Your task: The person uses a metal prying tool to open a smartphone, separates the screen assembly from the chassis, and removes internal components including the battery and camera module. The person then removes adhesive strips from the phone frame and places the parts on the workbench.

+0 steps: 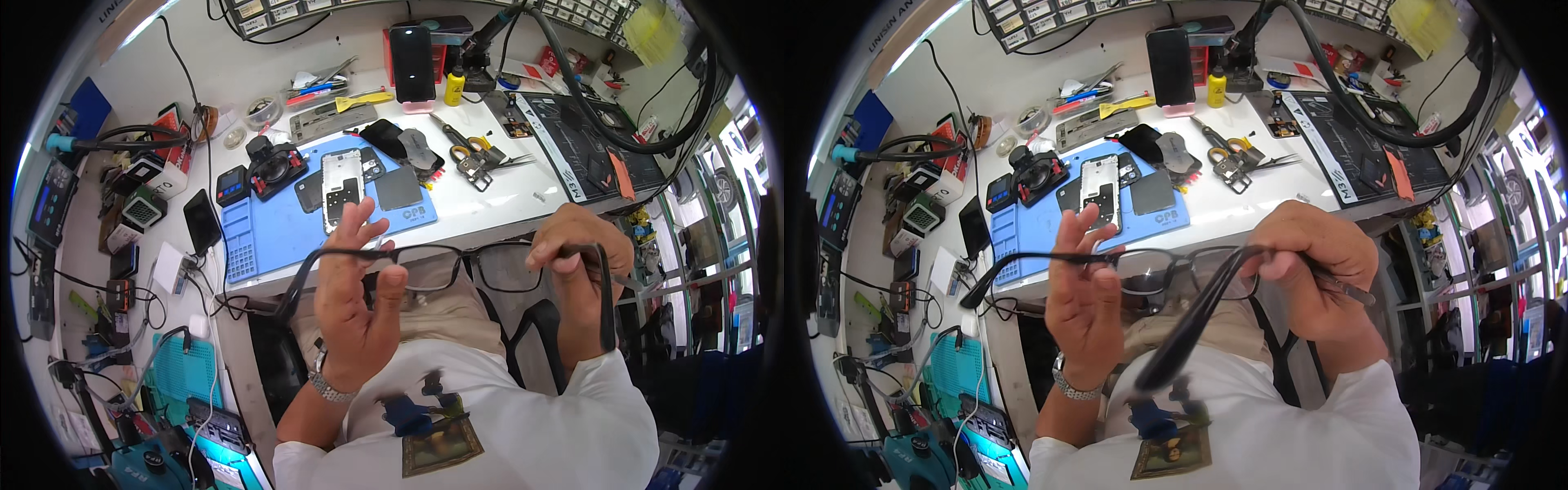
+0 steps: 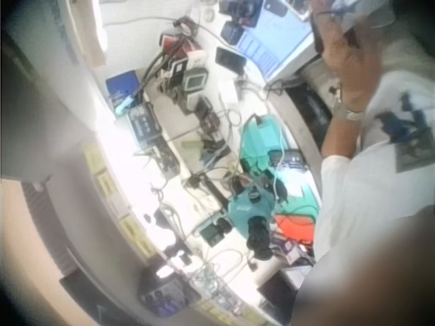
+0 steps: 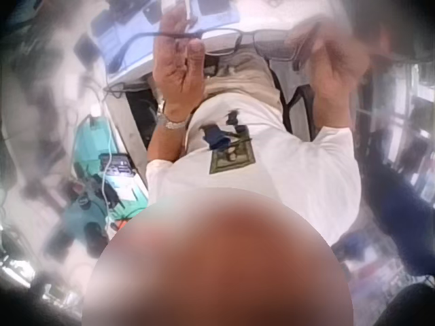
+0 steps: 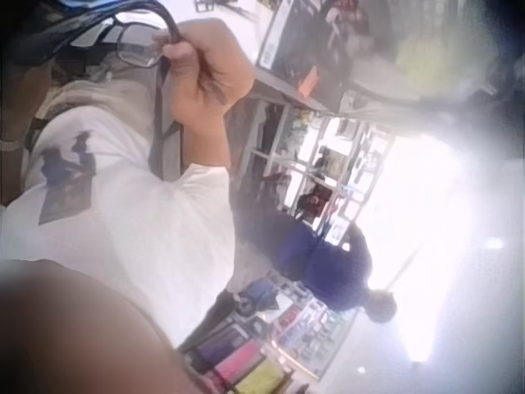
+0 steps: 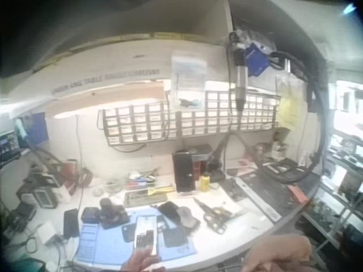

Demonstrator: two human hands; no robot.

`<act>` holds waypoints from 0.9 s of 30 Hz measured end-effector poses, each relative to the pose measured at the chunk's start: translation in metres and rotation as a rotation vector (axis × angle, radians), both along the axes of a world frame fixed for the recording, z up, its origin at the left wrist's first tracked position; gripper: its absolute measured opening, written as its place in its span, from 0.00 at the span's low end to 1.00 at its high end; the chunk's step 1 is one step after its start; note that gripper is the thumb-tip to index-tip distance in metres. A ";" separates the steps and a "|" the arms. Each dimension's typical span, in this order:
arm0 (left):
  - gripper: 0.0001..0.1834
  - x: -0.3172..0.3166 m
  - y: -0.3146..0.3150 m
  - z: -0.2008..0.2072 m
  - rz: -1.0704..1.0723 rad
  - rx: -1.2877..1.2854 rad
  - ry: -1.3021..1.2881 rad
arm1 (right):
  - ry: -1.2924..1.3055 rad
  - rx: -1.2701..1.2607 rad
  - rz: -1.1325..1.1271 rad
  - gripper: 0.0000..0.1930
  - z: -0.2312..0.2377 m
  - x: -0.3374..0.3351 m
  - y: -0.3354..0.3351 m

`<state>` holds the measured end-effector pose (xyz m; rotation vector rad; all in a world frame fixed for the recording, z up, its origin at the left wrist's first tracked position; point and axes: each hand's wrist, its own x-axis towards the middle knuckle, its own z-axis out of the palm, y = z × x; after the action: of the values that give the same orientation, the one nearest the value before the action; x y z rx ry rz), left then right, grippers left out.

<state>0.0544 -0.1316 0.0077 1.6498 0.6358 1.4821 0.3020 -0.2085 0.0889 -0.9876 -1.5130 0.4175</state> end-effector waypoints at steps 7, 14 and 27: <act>0.20 -0.043 -0.027 0.065 0.059 0.161 0.026 | 0.406 -0.022 0.267 0.18 0.014 -0.029 0.003; 0.15 -0.060 -0.045 0.096 -0.102 0.257 -0.344 | 0.443 0.141 0.801 0.11 0.038 -0.033 0.020; 0.12 -0.066 -0.057 0.142 -0.112 0.464 -0.661 | 0.608 0.076 0.553 0.17 0.075 -0.034 -0.038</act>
<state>-0.0112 -0.1886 0.1501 1.3463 -0.1748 2.0437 0.2681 -0.2466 0.1636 -0.3099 -1.2022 0.9498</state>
